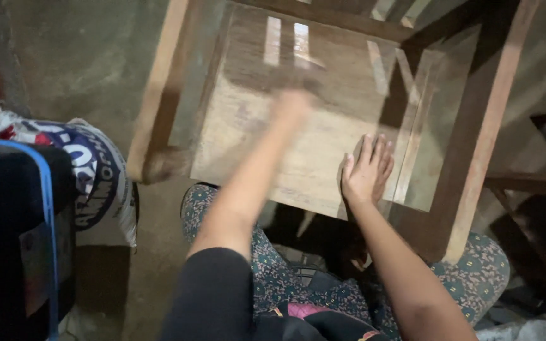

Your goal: The person sands the wooden seat and frame of a chair using a piece of sandpaper.

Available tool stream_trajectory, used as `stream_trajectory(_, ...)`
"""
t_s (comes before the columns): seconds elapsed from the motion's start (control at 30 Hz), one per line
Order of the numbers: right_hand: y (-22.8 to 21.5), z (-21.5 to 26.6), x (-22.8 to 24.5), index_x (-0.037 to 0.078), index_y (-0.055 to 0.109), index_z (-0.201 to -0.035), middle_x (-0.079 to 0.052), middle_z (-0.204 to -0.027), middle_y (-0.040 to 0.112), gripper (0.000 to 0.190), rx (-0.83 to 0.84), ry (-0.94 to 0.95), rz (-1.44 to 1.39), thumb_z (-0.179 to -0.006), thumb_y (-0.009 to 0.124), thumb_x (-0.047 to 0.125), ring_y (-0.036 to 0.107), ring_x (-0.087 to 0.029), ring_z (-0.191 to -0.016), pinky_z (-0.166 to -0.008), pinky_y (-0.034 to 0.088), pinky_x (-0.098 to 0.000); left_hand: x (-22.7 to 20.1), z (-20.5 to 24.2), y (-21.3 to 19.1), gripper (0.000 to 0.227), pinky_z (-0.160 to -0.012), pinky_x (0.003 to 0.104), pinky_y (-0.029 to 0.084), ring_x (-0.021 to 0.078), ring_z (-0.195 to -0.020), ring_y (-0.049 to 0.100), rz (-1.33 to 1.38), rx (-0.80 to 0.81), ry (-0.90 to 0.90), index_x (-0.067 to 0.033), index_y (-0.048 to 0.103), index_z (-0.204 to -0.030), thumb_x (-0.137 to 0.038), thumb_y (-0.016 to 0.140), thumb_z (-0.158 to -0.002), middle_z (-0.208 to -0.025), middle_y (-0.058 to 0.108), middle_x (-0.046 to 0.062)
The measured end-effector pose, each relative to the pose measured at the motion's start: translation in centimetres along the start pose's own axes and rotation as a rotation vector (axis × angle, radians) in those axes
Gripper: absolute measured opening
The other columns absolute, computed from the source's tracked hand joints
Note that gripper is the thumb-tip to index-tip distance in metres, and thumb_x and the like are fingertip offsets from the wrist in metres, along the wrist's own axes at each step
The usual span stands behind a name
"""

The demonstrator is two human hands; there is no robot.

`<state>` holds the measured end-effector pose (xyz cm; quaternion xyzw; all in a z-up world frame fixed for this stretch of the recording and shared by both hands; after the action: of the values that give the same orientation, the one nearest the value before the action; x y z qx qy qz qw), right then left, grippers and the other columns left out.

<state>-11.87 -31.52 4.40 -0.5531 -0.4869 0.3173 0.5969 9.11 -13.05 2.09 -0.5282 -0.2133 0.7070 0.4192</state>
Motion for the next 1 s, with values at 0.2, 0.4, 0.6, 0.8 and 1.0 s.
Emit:
stream_trajectory(0.2,-0.5,0.0,0.3,0.014,0.039,-0.164,-0.022,-0.170,0.033,0.069,-0.006,0.011,0.015,-0.105,0.054,0.046,0.028,-0.044,-0.157,-0.124,0.025,-0.0587,11.6,-12.4,1.1,0.036,-0.118,0.051,0.038,0.0345,-0.147,0.030,-0.458,0.034,-0.152,-0.0110,0.069,-0.137,-0.011,0.055,-0.105,-0.154,0.035,0.016)
stream_trajectory(0.4,0.2,-0.4,0.1,0.011,0.041,-0.163,-0.022,-0.169,0.034,0.070,-0.052,-0.035,0.050,-0.103,0.054,0.044,0.030,-0.044,-0.157,-0.123,0.028,-0.0581,-11.8,0.9,15.3,0.039,-0.109,0.051,0.047,0.0297,-0.132,0.061,-0.328,-0.164,0.355,-0.0159,0.075,-0.126,-0.025,0.070,-0.088,-0.133,0.071,0.011)
stream_trajectory(0.6,0.0,-0.1,0.1,0.014,0.039,-0.165,-0.020,-0.170,0.032,0.069,-0.019,-0.012,0.036,-0.105,0.050,0.048,0.028,-0.044,-0.157,-0.123,0.026,-0.0586,-0.7,-7.4,4.4,0.033,-0.104,0.065,0.046,0.0391,-0.130,0.062,-0.475,0.400,0.194,-0.0152,0.076,-0.125,-0.018,0.061,-0.097,-0.133,0.070,0.015)
stream_trajectory(0.8,-0.7,-0.4,0.6,0.011,0.032,-0.167,-0.022,-0.174,0.023,0.071,0.090,0.023,-0.020,-0.107,0.041,0.049,0.015,-0.041,-0.161,-0.129,0.014,-0.0559,4.0,-8.9,-10.2,0.065,-0.123,0.051,0.022,0.0318,-0.157,0.020,-0.166,-0.165,-0.343,-0.0130,0.016,-0.168,-0.004,0.037,-0.106,-0.174,0.014,0.013)
stream_trajectory(1.0,-1.3,-0.6,1.1,0.012,0.034,-0.167,-0.020,-0.174,0.024,0.071,0.071,0.018,-0.027,-0.105,0.046,0.046,0.015,-0.041,-0.161,-0.129,0.015,-0.0561,-8.6,-9.8,12.6,0.056,-0.126,0.046,0.020,0.0253,-0.154,0.028,-0.247,0.162,0.120,-0.0222,0.032,-0.163,-0.034,0.030,-0.107,-0.169,0.030,0.002)
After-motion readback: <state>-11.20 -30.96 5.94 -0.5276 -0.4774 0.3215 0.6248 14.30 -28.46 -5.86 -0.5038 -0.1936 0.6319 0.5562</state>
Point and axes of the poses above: each hand's wrist, its own z-axis away from the middle knuckle, its own y-axis out of the palm, x = y × z, the point moved 6 cm from there along -z, towards the middle knuckle
